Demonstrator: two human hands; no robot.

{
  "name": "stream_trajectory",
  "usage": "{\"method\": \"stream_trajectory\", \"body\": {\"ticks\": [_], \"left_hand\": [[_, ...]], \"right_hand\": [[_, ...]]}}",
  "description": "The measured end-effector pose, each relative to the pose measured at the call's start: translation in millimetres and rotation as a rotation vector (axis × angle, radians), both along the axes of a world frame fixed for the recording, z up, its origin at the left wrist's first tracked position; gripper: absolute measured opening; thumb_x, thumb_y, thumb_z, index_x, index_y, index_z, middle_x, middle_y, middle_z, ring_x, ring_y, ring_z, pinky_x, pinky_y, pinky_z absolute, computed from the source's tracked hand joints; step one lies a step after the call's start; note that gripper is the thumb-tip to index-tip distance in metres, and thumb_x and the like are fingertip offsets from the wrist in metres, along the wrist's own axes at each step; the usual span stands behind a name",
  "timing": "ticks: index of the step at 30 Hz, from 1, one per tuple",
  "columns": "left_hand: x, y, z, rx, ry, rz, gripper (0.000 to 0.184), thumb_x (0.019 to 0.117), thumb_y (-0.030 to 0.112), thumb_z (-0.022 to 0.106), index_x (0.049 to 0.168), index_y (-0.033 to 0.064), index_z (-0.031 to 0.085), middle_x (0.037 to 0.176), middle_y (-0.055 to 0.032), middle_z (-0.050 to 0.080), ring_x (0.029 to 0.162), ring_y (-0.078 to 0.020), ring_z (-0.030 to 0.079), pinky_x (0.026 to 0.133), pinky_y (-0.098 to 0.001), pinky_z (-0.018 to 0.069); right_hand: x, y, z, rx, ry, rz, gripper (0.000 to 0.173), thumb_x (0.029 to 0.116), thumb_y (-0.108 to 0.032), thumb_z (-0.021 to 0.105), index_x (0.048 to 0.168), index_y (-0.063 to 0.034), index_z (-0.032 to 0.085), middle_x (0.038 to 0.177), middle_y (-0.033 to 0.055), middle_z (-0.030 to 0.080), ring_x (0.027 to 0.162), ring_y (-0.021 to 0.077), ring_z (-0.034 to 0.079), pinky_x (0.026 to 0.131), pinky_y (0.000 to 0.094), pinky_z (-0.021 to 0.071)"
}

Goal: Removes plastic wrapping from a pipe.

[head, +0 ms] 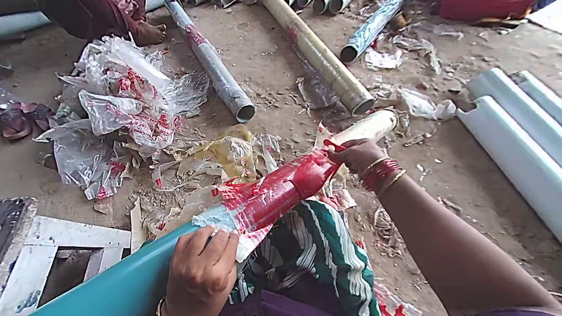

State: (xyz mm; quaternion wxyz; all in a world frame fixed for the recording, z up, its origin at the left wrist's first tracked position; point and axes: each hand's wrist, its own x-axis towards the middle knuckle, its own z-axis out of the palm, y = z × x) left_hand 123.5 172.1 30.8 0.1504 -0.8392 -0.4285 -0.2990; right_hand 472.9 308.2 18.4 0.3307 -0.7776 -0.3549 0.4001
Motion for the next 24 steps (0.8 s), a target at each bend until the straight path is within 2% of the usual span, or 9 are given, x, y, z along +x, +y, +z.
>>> {"method": "stream_trajectory", "body": {"ticks": [3,5,7,10,12,15,17,20,24], "left_hand": [[5.2,0.5,-0.2,-0.020,0.002,0.013,0.024,0.0905,0.013,0.057,0.089,0.0111,0.080,0.089,-0.0075,0.075,0.088,-0.0286,0.066,0.080,-0.0409,0.0473],[9.1,1.3,0.0,-0.029,0.021,0.046,0.025,0.0887,0.019,0.055,0.090,0.0134,0.079,0.093,-0.0090,0.074,0.094,-0.0311,0.066,0.083,-0.0438,0.0458],[13.5,3.0,1.2,-0.047,0.031,0.046,0.026,0.0867,0.023,0.053,0.097,0.0162,0.076,0.100,-0.0127,0.070,0.103,-0.0366,0.062,0.087,-0.0478,0.0427],[18.9,7.9,3.5,-0.092,0.011,-0.018,0.040,0.0879,0.023,0.056,0.127,0.0212,0.061,0.124,-0.0201,0.061,0.119,-0.0461,0.052,0.093,-0.0551,0.0414],[26.3,8.8,4.2,-0.115,0.006,-0.052,0.049,0.0862,0.019,0.057,0.136,0.0168,0.057,0.135,-0.0227,0.059,0.128,-0.0502,0.050,0.097,-0.0599,0.0425],[42.6,15.1,0.8,-0.199,0.101,-0.119,0.078,0.0703,0.017,0.056,0.148,0.0065,0.053,0.148,-0.0261,0.052,0.137,-0.0574,0.043,0.099,-0.0716,0.0403],[50.7,16.0,1.1,-0.287,0.227,-0.117,0.098,0.0604,0.026,0.067,0.154,0.0059,0.046,0.156,-0.0217,0.048,0.142,-0.0579,0.039,0.097,-0.0770,0.0395],[57.4,14.4,-1.4,-0.326,0.323,-0.012,0.112,0.0677,0.065,0.077,0.152,-0.0027,0.047,0.160,-0.0214,0.043,0.140,-0.0556,0.044,0.095,-0.0800,0.0401],[58.2,20.4,-7.0,-0.271,0.336,0.141,0.117,0.0704,0.055,0.079,0.151,-0.0167,0.035,0.153,-0.0365,0.043,0.133,-0.0531,0.054,0.096,-0.0723,0.0440]], "right_hand": [[28.3,-10.8,-1.7,0.016,-0.123,-0.002,0.011,0.0935,-0.011,0.073,0.096,-0.0016,0.070,0.074,0.0034,0.057,0.056,0.0076,0.038,0.054,0.0294,0.0343],[40.1,-20.5,4.3,0.233,-0.223,-0.013,0.011,0.0967,-0.014,0.069,0.097,-0.0038,0.069,0.081,0.0007,0.064,0.062,0.0030,0.049,0.058,0.0249,0.0413],[18.8,-38.7,17.7,0.506,-0.350,0.299,0.016,0.0969,-0.007,0.068,0.107,0.0046,0.072,0.108,0.0161,0.070,0.094,0.0231,0.067,0.082,0.0446,0.0543],[-40.2,-45.6,30.8,0.713,-0.618,0.856,0.036,0.0894,-0.014,0.075,0.125,-0.0058,0.072,0.125,0.0163,0.069,0.101,0.0326,0.072,0.078,0.0529,0.0603],[-60.0,-41.9,29.3,0.622,-0.748,1.039,0.038,0.0897,-0.021,0.073,0.124,-0.0056,0.072,0.114,0.0165,0.071,0.086,0.0351,0.073,0.065,0.0555,0.0574],[-56.4,-35.8,21.0,0.530,-0.835,1.145,0.025,0.0929,-0.027,0.071,0.091,-0.0028,0.073,0.088,0.0153,0.071,0.071,0.0354,0.070,0.055,0.0551,0.0529],[-52.6,-40.0,24.8,0.455,-0.841,1.182,0.024,0.0946,-0.021,0.069,0.080,-0.0027,0.068,0.080,0.0141,0.067,0.071,0.0348,0.069,0.055,0.0538,0.0506],[-41.9,-47.2,19.2,0.516,-0.757,1.183,0.024,0.0945,-0.016,0.068,0.074,-0.0031,0.067,0.072,0.0127,0.065,0.066,0.0328,0.068,0.053,0.0528,0.0497],[-36.0,-51.6,5.8,0.568,-0.531,1.030,0.029,0.0927,-0.016,0.067,0.066,-0.0043,0.062,0.062,0.0083,0.059,0.059,0.0254,0.061,0.052,0.0482,0.0441]]}}
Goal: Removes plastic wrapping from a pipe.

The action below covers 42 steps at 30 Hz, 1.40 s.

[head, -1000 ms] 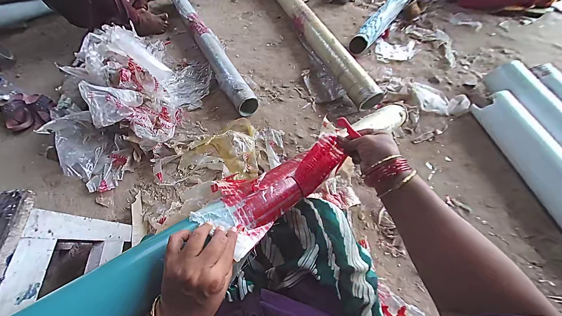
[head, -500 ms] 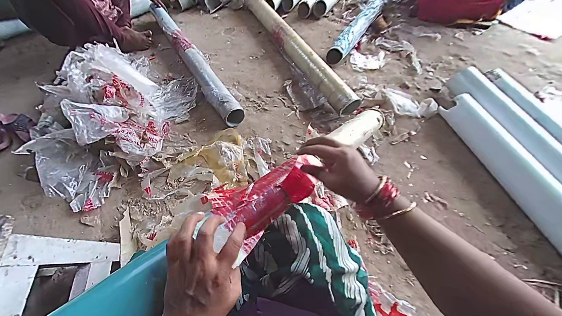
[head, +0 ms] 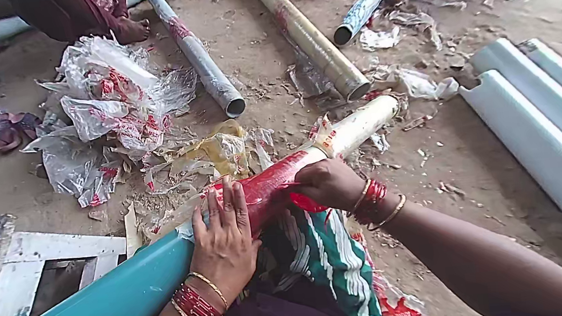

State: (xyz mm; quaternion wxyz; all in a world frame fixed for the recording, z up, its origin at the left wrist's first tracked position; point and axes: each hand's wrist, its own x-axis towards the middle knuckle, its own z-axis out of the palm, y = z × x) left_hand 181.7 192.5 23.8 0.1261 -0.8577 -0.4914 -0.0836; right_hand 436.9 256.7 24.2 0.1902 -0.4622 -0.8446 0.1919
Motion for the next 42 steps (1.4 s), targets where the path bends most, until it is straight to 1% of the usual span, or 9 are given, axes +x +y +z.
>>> {"method": "stream_trajectory", "body": {"ticks": [8,23,28,31,34,36,38,41,42], "left_hand": [[-0.7,45.3,23.6,-0.284,-0.010,0.218,0.117,0.0689,0.060,0.085,0.147,-0.0144,0.042,0.131,-0.0344,0.061,0.119,-0.0511,0.062,0.092,-0.0669,0.0480],[26.6,42.1,7.4,-0.144,0.017,0.099,0.101,0.0683,0.057,0.086,0.135,-0.0123,0.056,0.127,-0.0315,0.064,0.113,-0.0487,0.065,0.093,-0.0684,0.0462],[38.7,27.4,13.0,-0.218,0.022,0.139,0.108,0.0690,0.056,0.086,0.141,-0.0149,0.050,0.130,-0.0343,0.063,0.115,-0.0510,0.064,0.097,-0.0697,0.0440],[53.2,24.5,25.9,-0.393,0.058,0.210,0.120,0.0712,0.061,0.086,0.155,-0.0094,0.035,0.145,-0.0358,0.051,0.126,-0.0556,0.056,0.100,-0.0740,0.0387],[76.0,32.7,43.4,-0.620,0.129,0.289,0.126,0.0783,0.063,0.081,0.160,-0.0098,0.017,0.167,-0.0340,0.011,0.152,-0.0573,0.017,0.111,-0.0798,0.0185],[89.9,39.1,44.6,-0.627,0.133,0.290,0.129,0.0794,0.071,0.074,0.158,-0.0137,0.017,0.167,-0.0348,0.011,0.153,-0.0535,0.017,0.114,-0.0739,0.0224],[102.5,44.8,40.3,-0.574,0.091,0.246,0.130,0.0790,0.072,0.074,0.161,-0.0089,0.014,0.168,-0.0333,0.010,0.153,-0.0536,0.017,0.112,-0.0741,0.0259],[123.5,62.4,37.7,-0.739,0.119,0.207,0.127,0.0803,0.063,0.079,0.167,0.0133,0.002,0.171,-0.0248,-0.001,0.154,-0.0533,0.013,0.108,-0.0764,0.0313],[131.6,70.3,37.1,-0.809,0.170,0.224,0.129,0.0794,0.062,0.081,0.167,0.0172,-0.003,0.170,-0.0271,0.004,0.149,-0.0547,0.025,0.104,-0.0737,0.0382]], "right_hand": [[31.2,-9.0,-3.2,-0.254,0.227,-0.456,0.043,0.0997,-0.022,0.066,0.060,-0.0093,0.053,0.053,-0.0003,0.047,0.051,0.0104,0.047,0.053,0.0346,0.0361],[108.1,-30.9,-33.5,-0.471,0.487,-0.800,0.015,0.0970,-0.018,0.072,0.088,-0.0069,0.077,0.070,0.0004,0.069,0.059,0.0043,0.059,0.060,0.0278,0.0513],[117.8,-29.5,-18.9,-0.080,0.012,-0.621,0.017,0.0979,-0.016,0.068,0.094,-0.0022,0.077,0.097,0.0205,0.075,0.093,0.0425,0.071,0.078,0.0687,0.0513],[108.1,-39.6,9.8,0.164,-0.042,-0.566,0.017,0.0953,-0.002,0.061,0.103,-0.0023,0.077,0.109,0.0198,0.074,0.095,0.0418,0.073,0.074,0.0647,0.0554],[68.3,-43.3,16.6,0.103,0.052,-0.424,0.023,0.0956,-0.009,0.065,0.115,-0.0036,0.075,0.113,0.0177,0.073,0.097,0.0358,0.073,0.078,0.0582,0.0581],[45.2,-38.3,13.2,-0.090,-0.090,-0.460,0.030,0.0985,-0.022,0.069,0.120,-0.0012,0.071,0.111,0.0205,0.071,0.094,0.0388,0.071,0.076,0.0584,0.0567],[36.2,-29.7,6.6,-0.199,-0.237,-0.527,0.026,0.0990,-0.023,0.067,0.108,0.0013,0.069,0.104,0.0222,0.069,0.089,0.0407,0.070,0.070,0.0575,0.0556],[35.1,-23.6,7.5,-0.319,-0.321,-0.528,0.021,0.1011,-0.021,0.063,0.099,-0.0006,0.069,0.096,0.0215,0.070,0.090,0.0420,0.071,0.071,0.0601,0.0542],[38.9,-19.7,10.4,-0.380,-0.305,-0.524,0.023,0.1028,-0.023,0.061,0.100,-0.0014,0.070,0.096,0.0214,0.071,0.093,0.0420,0.070,0.074,0.0617,0.0533]]}}
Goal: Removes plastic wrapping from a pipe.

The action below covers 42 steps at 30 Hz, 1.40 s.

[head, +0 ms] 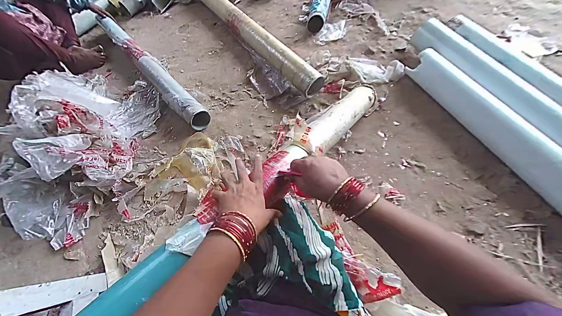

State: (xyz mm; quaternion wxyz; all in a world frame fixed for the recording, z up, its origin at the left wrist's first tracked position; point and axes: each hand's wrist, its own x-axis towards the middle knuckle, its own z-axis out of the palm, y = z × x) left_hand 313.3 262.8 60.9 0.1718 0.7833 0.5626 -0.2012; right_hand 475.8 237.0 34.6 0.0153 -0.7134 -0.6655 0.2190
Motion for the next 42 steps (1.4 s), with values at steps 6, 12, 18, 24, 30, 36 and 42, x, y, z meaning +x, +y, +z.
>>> {"method": "stream_trajectory", "body": {"ticks": [6,12,18,24,30,36,42], "left_hand": [[5.1,14.8,-2.9,-0.123,0.037,0.087,0.111,0.0769,0.059,0.084,0.153,-0.0036,0.033,0.134,-0.0288,0.058,0.124,-0.0444,0.060,0.100,-0.0640,0.0475],[6.5,10.1,-3.5,-0.095,0.041,0.085,0.101,0.0771,0.058,0.084,0.145,-0.0039,0.042,0.128,-0.0269,0.062,0.120,-0.0429,0.062,0.097,-0.0615,0.0495],[8.3,7.2,-3.3,-0.088,0.049,0.072,0.099,0.0771,0.057,0.084,0.144,-0.0035,0.043,0.125,-0.0259,0.063,0.117,-0.0420,0.064,0.094,-0.0609,0.0509],[5.1,11.1,-5.2,-0.083,0.047,0.058,0.096,0.0773,0.058,0.083,0.142,-0.0030,0.046,0.123,-0.0252,0.065,0.116,-0.0419,0.064,0.093,-0.0622,0.0505],[8.9,9.0,-4.3,-0.091,0.043,0.086,0.099,0.0779,0.059,0.083,0.144,-0.0035,0.044,0.128,-0.0267,0.062,0.119,-0.0428,0.062,0.096,-0.0630,0.0491],[9.2,7.3,-6.2,-0.073,0.070,0.068,0.102,0.0780,0.062,0.082,0.144,-0.0044,0.042,0.129,-0.0281,0.061,0.119,-0.0439,0.062,0.095,-0.0629,0.0495],[10.2,5.2,-6.0,-0.065,0.087,0.055,0.104,0.0793,0.063,0.080,0.148,-0.0041,0.039,0.135,-0.0303,0.056,0.123,-0.0465,0.060,0.097,-0.0635,0.0489]], "right_hand": [[7.5,7.1,-8.8,0.002,0.198,-0.033,0.028,0.1037,-0.024,0.061,0.091,-0.0003,0.070,0.089,0.0194,0.070,0.092,0.0386,0.068,0.078,0.0600,0.0504],[7.7,-6.8,-15.2,0.070,0.271,-0.102,0.027,0.1039,-0.019,0.060,0.089,0.0007,0.070,0.087,0.0187,0.068,0.090,0.0363,0.067,0.079,0.0584,0.0495],[3.9,-21.8,-18.0,0.128,0.341,-0.207,0.027,0.1035,-0.019,0.062,0.084,-0.0013,0.067,0.079,0.0161,0.065,0.079,0.0331,0.065,0.070,0.0553,0.0488],[30.7,-2.4,-36.1,0.005,0.628,-0.298,0.019,0.1006,-0.020,0.068,0.089,-0.0054,0.073,0.083,0.0087,0.069,0.080,0.0191,0.064,0.077,0.0461,0.0495],[94.8,-14.1,-13.0,0.214,0.457,-0.399,0.027,0.1001,-0.026,0.069,0.117,-0.0058,0.074,0.115,0.0187,0.070,0.109,0.0323,0.065,0.096,0.0580,0.0474],[93.9,-45.6,-3.7,0.301,0.299,-0.363,0.024,0.1052,-0.023,0.059,0.104,-0.0071,0.077,0.102,0.0112,0.070,0.099,0.0289,0.062,0.083,0.0564,0.0464],[52.9,-15.1,5.3,0.593,0.760,-0.161,0.011,0.0977,-0.013,0.065,0.099,-0.0078,0.075,0.084,-0.0066,0.062,0.073,-0.0021,0.056,0.068,0.0162,0.0478]]}}
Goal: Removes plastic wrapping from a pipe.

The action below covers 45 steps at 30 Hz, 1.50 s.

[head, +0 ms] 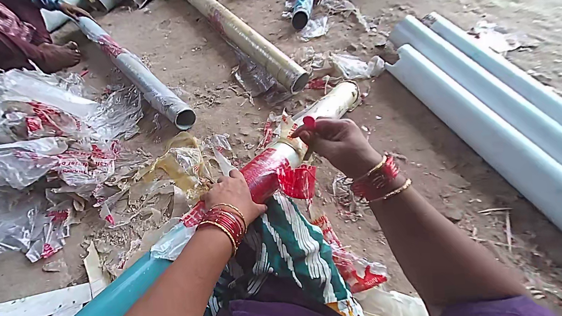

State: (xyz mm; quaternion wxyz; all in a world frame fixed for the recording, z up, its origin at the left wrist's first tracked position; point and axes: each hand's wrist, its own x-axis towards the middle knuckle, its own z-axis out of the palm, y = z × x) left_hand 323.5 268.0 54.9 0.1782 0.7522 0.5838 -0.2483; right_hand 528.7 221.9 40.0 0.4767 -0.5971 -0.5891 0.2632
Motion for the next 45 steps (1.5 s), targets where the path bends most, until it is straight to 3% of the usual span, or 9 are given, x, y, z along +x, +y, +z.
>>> {"method": "stream_trajectory", "body": {"ticks": [4,9,16,22,27,30,33,40,45], "left_hand": [[1.2,-0.3,2.3,-0.020,0.017,0.009,0.106,0.0805,0.062,0.080,0.150,-0.0045,0.036,0.138,-0.0312,0.054,0.125,-0.0480,0.058,0.099,-0.0651,0.0476],[-0.1,0.5,-0.7,-0.010,-0.008,0.014,0.105,0.0792,0.061,0.081,0.150,-0.0035,0.038,0.136,-0.0307,0.055,0.123,-0.0480,0.059,0.096,-0.0651,0.0485],[2.3,-3.0,0.4,-0.010,0.000,0.018,0.104,0.0804,0.059,0.081,0.149,-0.0044,0.036,0.136,-0.0302,0.054,0.123,-0.0480,0.058,0.096,-0.0642,0.0490],[-2.2,2.2,-1.6,-0.009,-0.025,0.008,0.103,0.0792,0.062,0.081,0.148,-0.0031,0.040,0.135,-0.0298,0.056,0.120,-0.0464,0.061,0.095,-0.0642,0.0490],[-5.4,8.6,0.8,-0.033,-0.106,-0.052,0.125,0.0772,0.069,0.079,0.164,0.0047,0.015,0.167,-0.0256,0.018,0.147,-0.0504,0.033,0.105,-0.0682,0.0422],[-7.3,17.3,2.5,-0.092,-0.122,-0.132,0.110,0.0858,0.059,0.077,0.162,0.0015,0.022,0.161,-0.0246,0.034,0.141,-0.0454,0.043,0.108,-0.0626,0.0426],[-17.0,33.4,2.0,-0.148,-0.195,-0.197,0.107,0.0857,0.053,0.080,0.163,0.0053,0.024,0.155,-0.0215,0.044,0.138,-0.0388,0.050,0.112,-0.0576,0.0409],[-29.1,39.4,-9.5,-0.140,-0.360,-0.158,0.109,0.0773,0.048,0.089,0.161,0.0080,0.033,0.152,-0.0157,0.051,0.137,-0.0323,0.052,0.113,-0.0539,0.0420],[-28.0,41.8,-9.1,-0.156,-0.352,-0.176,0.109,0.0776,0.048,0.089,0.161,0.0066,0.031,0.151,-0.0177,0.050,0.135,-0.0333,0.053,0.111,-0.0538,0.0432]], "right_hand": [[-8.1,11.0,-21.1,-0.042,0.435,0.171,0.014,0.0886,0.007,0.067,0.099,-0.0016,0.071,0.077,-0.0038,0.073,0.063,0.0016,0.067,0.062,0.0198,0.0582],[1.9,1.0,-45.3,-0.080,-0.061,0.127,0.010,0.0902,-0.003,0.073,0.097,-0.0054,0.079,0.102,0.0072,0.072,0.093,0.0097,0.068,0.082,0.0263,0.0571],[11.8,2.7,-43.2,-0.499,0.185,0.108,0.013,0.0944,0.004,0.067,0.106,0.0010,0.069,0.081,0.0029,0.072,0.068,0.0024,0.064,0.068,0.0214,0.0545],[14.9,13.1,-20.7,-0.614,-0.344,0.196,0.020,0.1062,-0.007,0.053,0.110,0.0008,0.071,0.096,0.0148,0.071,0.091,0.0246,0.068,0.088,0.0473,0.0516],[18.0,-3.7,-26.5,-0.379,-0.242,0.000,0.025,0.1075,-0.016,0.054,0.111,-0.0008,0.074,0.086,0.0145,0.070,0.077,0.0240,0.065,0.074,0.0478,0.0515],[16.9,-10.8,-41.5,-0.257,-0.069,-0.139,0.020,0.1037,-0.017,0.062,0.109,-0.0045,0.077,0.094,0.0083,0.072,0.082,0.0127,0.065,0.079,0.0360,0.0529],[16.6,-6.9,-43.7,-0.063,-0.172,-0.117,0.018,0.0976,-0.005,0.066,0.112,-0.0015,0.077,0.103,0.0145,0.072,0.092,0.0220,0.068,0.086,0.0406,0.0548],[5.2,45.5,-19.6,0.056,-0.464,0.421,0.014,0.0960,0.005,0.055,0.095,0.0032,0.068,0.082,0.0133,0.070,0.075,0.0233,0.069,0.073,0.0431,0.0565],[11.5,62.2,-24.3,0.077,-0.782,0.619,0.014,0.0926,0.003,0.061,0.087,-0.0027,0.073,0.083,0.0124,0.071,0.086,0.0308,0.071,0.079,0.0488,0.0561]]}}
